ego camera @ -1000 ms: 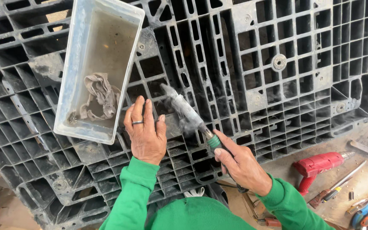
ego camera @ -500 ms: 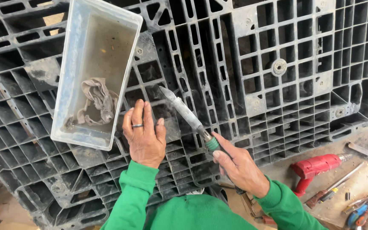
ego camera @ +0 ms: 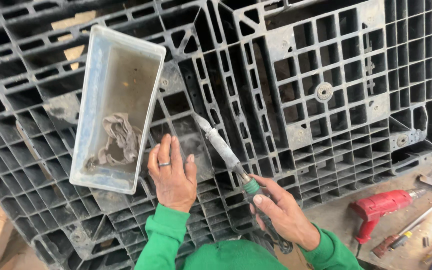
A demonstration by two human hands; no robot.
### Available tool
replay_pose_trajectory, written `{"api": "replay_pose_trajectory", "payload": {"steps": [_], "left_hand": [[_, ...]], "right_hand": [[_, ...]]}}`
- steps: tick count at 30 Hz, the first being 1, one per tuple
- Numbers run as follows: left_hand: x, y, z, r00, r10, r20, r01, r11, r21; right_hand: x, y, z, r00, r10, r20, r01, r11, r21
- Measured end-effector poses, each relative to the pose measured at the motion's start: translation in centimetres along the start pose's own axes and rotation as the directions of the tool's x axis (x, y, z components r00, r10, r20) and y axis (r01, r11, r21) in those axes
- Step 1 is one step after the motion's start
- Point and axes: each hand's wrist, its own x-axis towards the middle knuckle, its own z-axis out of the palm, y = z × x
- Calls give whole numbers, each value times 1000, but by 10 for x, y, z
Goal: The person uses a specialized heating tool to melt and smooth out debris or plastic residue from the crevices of a large black plastic pallet, occasionally dipping the tool into a container of water.
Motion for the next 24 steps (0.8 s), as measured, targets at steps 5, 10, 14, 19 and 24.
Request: {"api": "replay_pose_trajectory", "payload": {"steps": [5,10,14,19,24], "left_hand": [[2,9,5,1000,-10,-25,13,989,145],[21,-1,8,996,6,-87,17,965,261],[31,-9,13,997,3,-83,12,982,187],[33,-17,9,994,-32,-102,28,998,-47],[43,-14,7,984,-134,-117,105,969,-225]], "right_hand": [[24,-17,4,996,-86,33,80,986,149],[39,-56,4,985,-155,69,138,969,205],[34,-85,-7,990,-84,-116,33,922,-386],[30,-107,-13,856,-517,0,315,522,-793],[38,-130,-19,734,-634,245,307,-12,-952]]}}
